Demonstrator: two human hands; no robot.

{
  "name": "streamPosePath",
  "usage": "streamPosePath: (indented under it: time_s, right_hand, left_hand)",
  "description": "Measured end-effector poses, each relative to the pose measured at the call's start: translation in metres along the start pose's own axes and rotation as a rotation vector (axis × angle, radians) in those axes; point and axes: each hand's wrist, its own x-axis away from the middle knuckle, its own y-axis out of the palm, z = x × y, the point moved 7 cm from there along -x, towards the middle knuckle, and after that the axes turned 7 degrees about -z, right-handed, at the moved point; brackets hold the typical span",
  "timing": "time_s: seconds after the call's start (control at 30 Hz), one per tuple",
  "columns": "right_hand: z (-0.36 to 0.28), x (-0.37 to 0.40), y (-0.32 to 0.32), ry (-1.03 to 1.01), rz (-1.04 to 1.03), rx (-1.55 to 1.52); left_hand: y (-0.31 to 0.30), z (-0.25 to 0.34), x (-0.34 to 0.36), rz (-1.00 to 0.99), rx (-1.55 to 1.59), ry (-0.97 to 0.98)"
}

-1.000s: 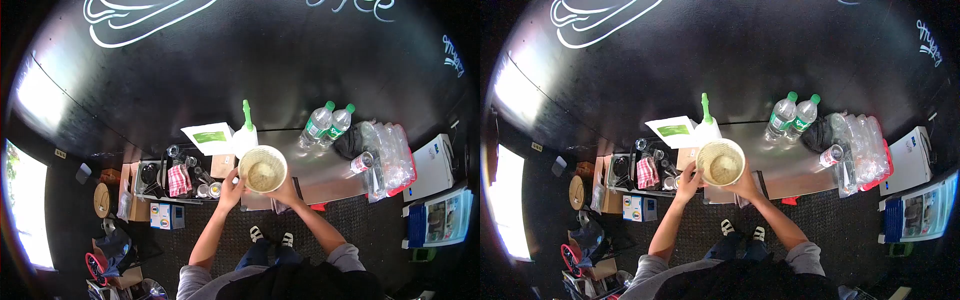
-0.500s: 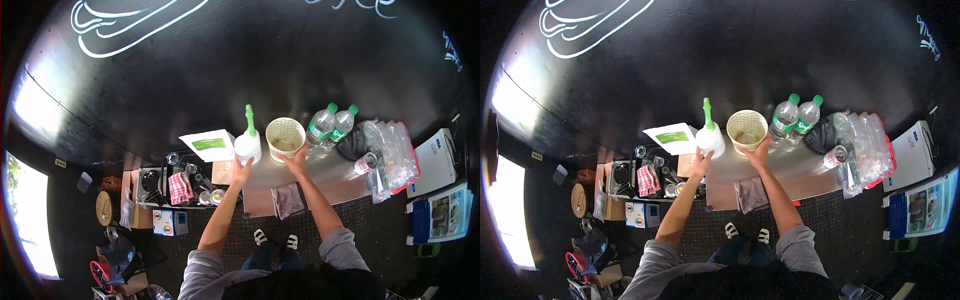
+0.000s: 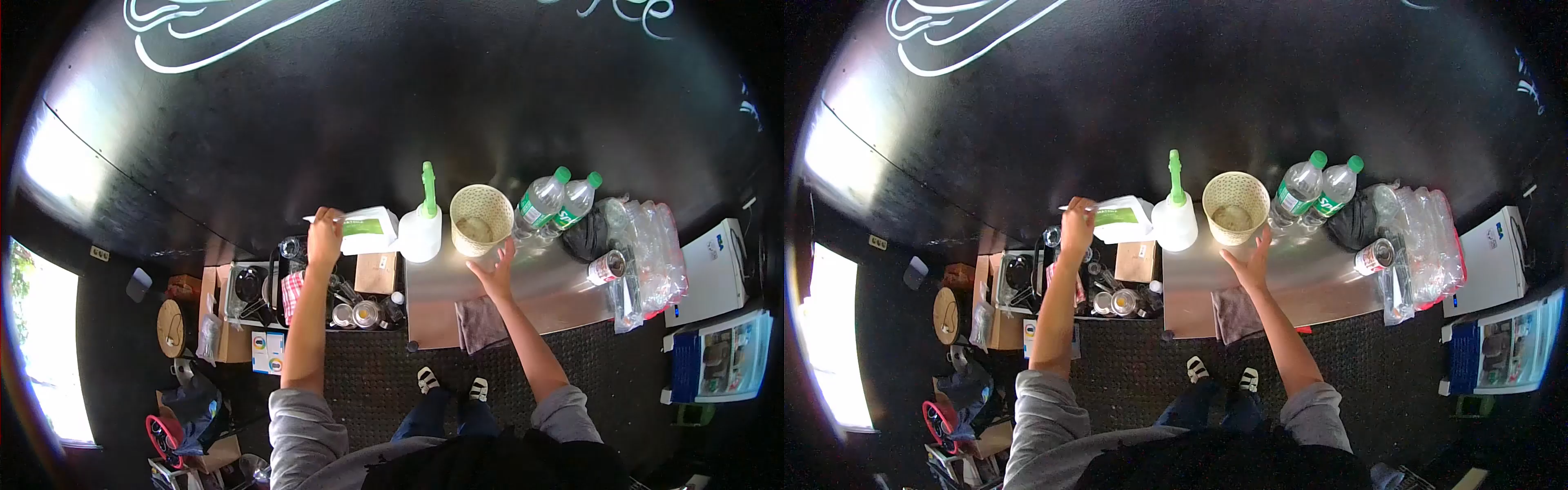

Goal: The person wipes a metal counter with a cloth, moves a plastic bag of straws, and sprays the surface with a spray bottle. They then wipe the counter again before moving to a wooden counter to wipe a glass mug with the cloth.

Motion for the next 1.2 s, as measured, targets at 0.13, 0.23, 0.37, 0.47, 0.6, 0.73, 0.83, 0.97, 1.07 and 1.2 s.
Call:
streamPosePath:
  time_s: [0.13, 0.23, 0.37, 0.47, 0.6, 0.73, 0.83, 0.97, 1.07, 1.2]
  right_hand:
    - [-0.004, 0.032, -0.007, 0.227, -0.085, -0.035]
    - [-0.018, 0.045, -0.015, 0.211, -0.147, -0.032]
    - [-0.032, 0.057, -0.016, 0.176, -0.209, -0.006]
    - [-0.038, 0.064, -0.013, 0.174, -0.252, -0.004]
    - [-0.041, 0.072, -0.002, 0.141, -0.29, -0.043]
    - [-0.049, 0.081, -0.003, 0.093, -0.337, -0.025]
    - [-0.054, 0.088, -0.008, 0.077, -0.353, -0.046]
    - [-0.058, 0.092, -0.027, 0.048, -0.36, -0.073]
    - [-0.06, 0.096, -0.049, -0.005, -0.363, -0.083]
    - [-0.049, 0.104, -0.091, 0.07, -0.375, -0.122]
  left_hand:
    - [-0.039, -0.01, 0.027, 0.242, 0.036, 0.097]
    - [-0.065, -0.006, 0.049, 0.338, 0.039, 0.089]
    - [-0.087, -0.016, 0.06, 0.323, 0.03, 0.079]
    - [-0.088, -0.019, 0.073, 0.229, 0.002, 0.148]
    - [-0.107, -0.031, 0.098, 0.299, 0.02, 0.051]
    - [-0.119, -0.002, 0.113, 0.336, -0.04, 0.128]
    - [-0.129, 0.032, 0.118, 0.311, -0.018, 0.133]
    - [-0.123, 0.089, 0.116, 0.235, -0.027, 0.225]
    - [-0.11, 0.145, 0.111, 0.24, 0.006, 0.225]
    - [-0.076, 0.221, 0.093, 0.174, 0.017, 0.277]
